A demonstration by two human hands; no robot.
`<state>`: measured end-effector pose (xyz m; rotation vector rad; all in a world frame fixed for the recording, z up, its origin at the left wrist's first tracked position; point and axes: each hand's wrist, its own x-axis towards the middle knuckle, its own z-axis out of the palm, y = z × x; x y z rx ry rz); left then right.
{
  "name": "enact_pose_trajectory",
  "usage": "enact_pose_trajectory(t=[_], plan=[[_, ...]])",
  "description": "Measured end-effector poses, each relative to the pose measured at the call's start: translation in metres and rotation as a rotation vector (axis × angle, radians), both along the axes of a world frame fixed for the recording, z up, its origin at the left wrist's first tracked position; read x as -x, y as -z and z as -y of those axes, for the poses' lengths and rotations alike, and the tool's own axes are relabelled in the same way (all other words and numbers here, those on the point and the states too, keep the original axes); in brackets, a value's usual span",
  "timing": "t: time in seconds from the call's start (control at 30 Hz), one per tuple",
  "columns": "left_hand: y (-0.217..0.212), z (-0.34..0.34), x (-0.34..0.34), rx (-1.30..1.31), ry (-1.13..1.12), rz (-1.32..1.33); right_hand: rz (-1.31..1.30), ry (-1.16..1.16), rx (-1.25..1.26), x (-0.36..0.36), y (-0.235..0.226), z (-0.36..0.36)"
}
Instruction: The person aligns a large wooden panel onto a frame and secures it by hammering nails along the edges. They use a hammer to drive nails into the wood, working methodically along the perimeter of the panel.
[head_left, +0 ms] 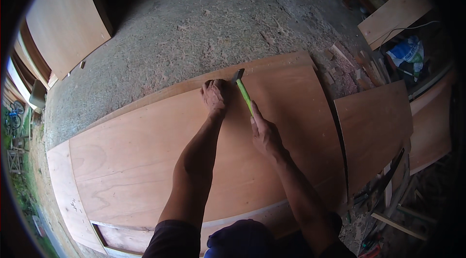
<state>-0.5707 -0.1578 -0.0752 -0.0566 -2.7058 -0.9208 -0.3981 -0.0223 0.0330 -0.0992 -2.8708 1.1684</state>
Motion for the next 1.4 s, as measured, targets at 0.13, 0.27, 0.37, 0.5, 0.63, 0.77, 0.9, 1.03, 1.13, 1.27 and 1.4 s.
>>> enact_pose_trajectory(t=[0.13, 0.27, 0.37, 0.5, 0.63, 0.77, 0.9, 1.03, 1.13, 1.27, 1.4], plan=[[-0.006, -0.003, -0.004, -0.024, 0.003, 0.021, -0.076, -0.058, -0.124, 0.021, 0.002, 0.003], [-0.019, -0.008, -0.007, -0.005, 0.02, 0.118, 0.064, -0.062, -0.166, 0.031, -0.005, -0.001], [-0.003, 0.001, -0.001, -0.11, 0.003, 0.008, -0.239, -0.026, -0.041, 0.029, -0.007, 0.014], [0.02, 0.008, 0.012, -0.015, 0.06, 0.052, -0.253, -0.012, -0.144, 0.021, 0.027, 0.016], [0.02, 0.001, 0.01, 0.088, 0.102, 0.021, -0.111, -0.044, -0.125, 0.03, 0.035, 0.004], [0.025, 0.014, 0.013, 0.113, 0.084, -0.004, -0.615, 0.031, 0.047, 0.023, 0.011, 0.023], [0.01, -0.017, 0.008, 0.082, 0.139, 0.004, -0.142, -0.086, -0.169, 0.03, 0.058, -0.015], [0.014, 0.012, 0.013, 0.054, 0.102, -0.092, -0.512, 0.023, -0.028, 0.024, 0.01, 0.028], [0.011, 0.004, 0.002, 0.057, 0.128, 0.002, -0.143, -0.076, -0.128, 0.029, 0.028, 0.009], [-0.008, -0.002, -0.002, 0.113, 0.136, 0.195, -0.209, -0.052, -0.154, 0.021, 0.011, 0.014], [0.021, 0.001, 0.018, 0.037, 0.185, 0.074, 0.086, -0.162, -0.21, 0.032, 0.042, -0.009]])
